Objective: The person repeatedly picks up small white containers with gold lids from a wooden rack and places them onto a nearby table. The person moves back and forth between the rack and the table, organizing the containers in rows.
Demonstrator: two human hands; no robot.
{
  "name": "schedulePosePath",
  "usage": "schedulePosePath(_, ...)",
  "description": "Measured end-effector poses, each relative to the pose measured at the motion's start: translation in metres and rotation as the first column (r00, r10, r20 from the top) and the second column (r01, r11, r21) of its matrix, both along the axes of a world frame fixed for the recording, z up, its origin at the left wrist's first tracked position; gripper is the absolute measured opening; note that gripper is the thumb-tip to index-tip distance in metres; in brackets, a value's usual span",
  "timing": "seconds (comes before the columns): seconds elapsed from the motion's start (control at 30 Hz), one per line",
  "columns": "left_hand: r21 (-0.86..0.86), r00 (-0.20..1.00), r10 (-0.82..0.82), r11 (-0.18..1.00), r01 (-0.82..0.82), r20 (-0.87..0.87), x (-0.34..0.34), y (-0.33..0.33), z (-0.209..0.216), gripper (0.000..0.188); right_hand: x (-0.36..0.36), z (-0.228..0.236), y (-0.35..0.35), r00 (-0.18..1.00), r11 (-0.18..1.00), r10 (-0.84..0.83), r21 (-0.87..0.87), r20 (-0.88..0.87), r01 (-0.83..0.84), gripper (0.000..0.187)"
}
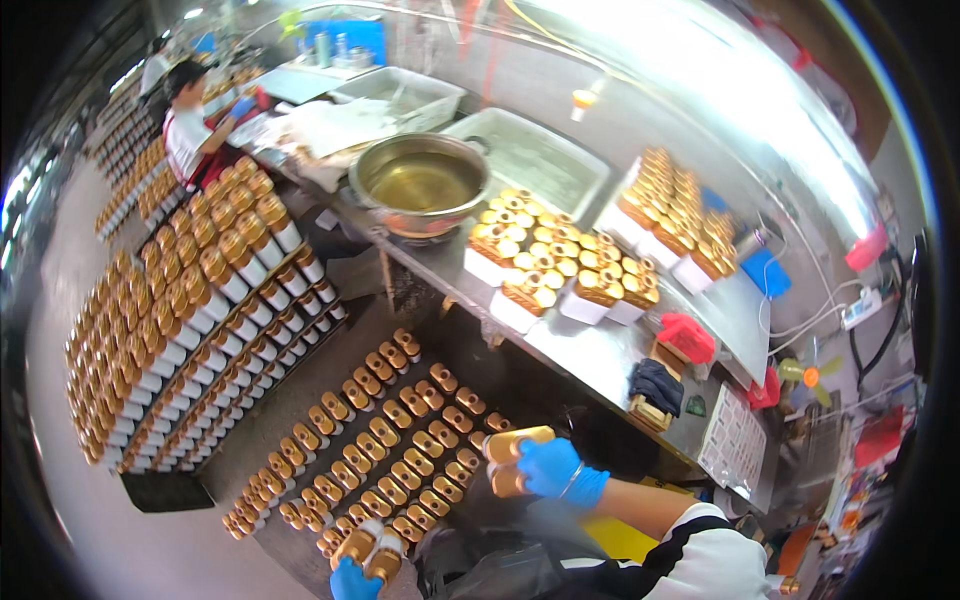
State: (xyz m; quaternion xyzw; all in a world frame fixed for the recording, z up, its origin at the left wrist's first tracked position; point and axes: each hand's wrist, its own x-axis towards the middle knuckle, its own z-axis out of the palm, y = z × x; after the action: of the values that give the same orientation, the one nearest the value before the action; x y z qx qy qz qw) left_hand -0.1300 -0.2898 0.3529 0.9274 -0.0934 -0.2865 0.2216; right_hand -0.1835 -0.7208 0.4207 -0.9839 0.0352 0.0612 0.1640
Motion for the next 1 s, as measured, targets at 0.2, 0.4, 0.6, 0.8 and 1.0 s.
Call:
schedulePosePath(0.2, 0.193, 0.845, -0.534, 0.834, 0.517, 0.043, 0.110, -0.202, 0.068, 0.055, -0.074, 0.011, -0.143, 0.973, 0.979, -0.190, -0.043, 0.132, 0.197, 0.033)
schedulePosePath(0.4, 0.331, 0.459, -0.871, 0.491, 0.806, 0.174, 0.203, -0.382, 0.111, 0.033, -0.120, 0.019, -0.211, 0.917, 0.927, -0.374, 0.041, 0.137, 0.372, 0.020)
schedulePosePath(0.6, 0.508, 0.254, -0.966, 0.236, 0.829, 0.034, 0.274, -0.493, 0.110, 0.027, -0.141, 0.011, -0.231, 0.881, 0.888, -0.461, 0.054, 0.109, 0.457, 0.019)
schedulePosePath(0.8, 0.513, 0.127, -0.991, 0.134, 0.848, 0.049, 0.314, -0.559, 0.090, 0.022, -0.138, 0.010, -0.235, 0.868, 0.871, -0.489, 0.087, 0.085, 0.483, 0.020)
schedulePosePath(1.0, 0.495, 0.058, -0.997, 0.074, 0.866, 0.047, 0.347, -0.578, 0.046, 0.028, -0.097, 0.000, -0.247, 0.880, 0.883, -0.467, 0.079, 0.081, 0.462, 0.022)
